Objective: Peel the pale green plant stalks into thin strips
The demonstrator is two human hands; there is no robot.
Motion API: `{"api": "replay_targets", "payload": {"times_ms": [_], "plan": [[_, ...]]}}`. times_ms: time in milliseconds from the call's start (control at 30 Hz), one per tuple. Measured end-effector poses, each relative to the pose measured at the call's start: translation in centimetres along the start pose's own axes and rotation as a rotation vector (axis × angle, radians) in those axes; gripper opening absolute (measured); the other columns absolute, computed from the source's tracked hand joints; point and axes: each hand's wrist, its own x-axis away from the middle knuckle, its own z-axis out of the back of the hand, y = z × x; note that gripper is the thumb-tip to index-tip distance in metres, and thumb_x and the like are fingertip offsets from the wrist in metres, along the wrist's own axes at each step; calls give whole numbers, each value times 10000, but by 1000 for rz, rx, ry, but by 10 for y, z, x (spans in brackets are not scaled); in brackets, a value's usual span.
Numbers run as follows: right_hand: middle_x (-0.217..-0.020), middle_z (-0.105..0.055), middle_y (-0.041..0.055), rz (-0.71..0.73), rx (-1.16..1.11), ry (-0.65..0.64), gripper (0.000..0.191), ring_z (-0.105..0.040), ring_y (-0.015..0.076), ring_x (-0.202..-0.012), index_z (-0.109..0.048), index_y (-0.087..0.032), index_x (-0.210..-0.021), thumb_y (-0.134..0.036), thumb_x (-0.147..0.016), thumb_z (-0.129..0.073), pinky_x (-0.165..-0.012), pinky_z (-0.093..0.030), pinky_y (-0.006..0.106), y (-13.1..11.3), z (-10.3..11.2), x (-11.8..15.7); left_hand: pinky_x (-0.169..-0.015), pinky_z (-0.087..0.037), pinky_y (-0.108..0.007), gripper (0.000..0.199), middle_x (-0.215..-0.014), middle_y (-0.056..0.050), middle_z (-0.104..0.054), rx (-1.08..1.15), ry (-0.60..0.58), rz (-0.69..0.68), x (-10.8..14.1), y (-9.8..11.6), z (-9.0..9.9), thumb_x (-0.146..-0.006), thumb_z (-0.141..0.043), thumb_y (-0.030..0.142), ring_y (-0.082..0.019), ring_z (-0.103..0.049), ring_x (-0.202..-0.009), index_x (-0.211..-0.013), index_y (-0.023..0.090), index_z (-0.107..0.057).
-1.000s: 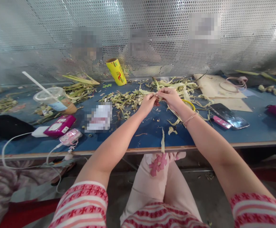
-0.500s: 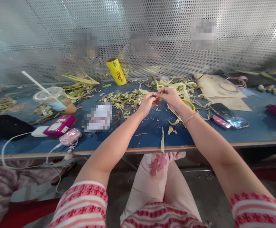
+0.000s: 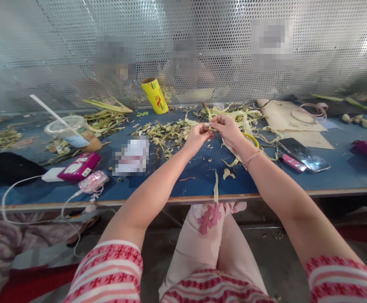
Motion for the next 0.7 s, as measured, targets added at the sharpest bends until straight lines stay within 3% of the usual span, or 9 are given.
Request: {"api": "replay_targets", "payload": {"times_ms": [300, 567, 700], "plan": [[-700, -546, -30, 27, -4, -21, 217, -510, 92, -662, -600, -184, -802, -305, -689, -740, -648, -435, 249, 2, 1, 0, -824, -552, -322, 125, -693, 31, -591, 11, 22, -13, -2, -1, 2, -756, -670, 106, -83, -622, -654, -820, 149, -571], [-724, -657, 9, -47, -131, -24, 196, -591, 107, -685, -676, -171, -746, -292, -649, -798, -691, -493, 260, -3, -2, 3, -759, -551, -284, 60, -694, 12, -624, 9, 50, -7, -2, 0, 3, -801, -643, 142, -86, -623, -635, -820, 146, -587], [-727, -675, 39, -47, -134, -30, 298, -625, 133, -729, -665, -171, -684, -456, -760, -708, -741, -521, 284, -7, -3, 5, -770, -552, -295, 55, -713, 7, -639, 15, 65, -7, -3, 0, 3, -816, -628, 146, -86, -624, -637, -801, 148, -575]]}}
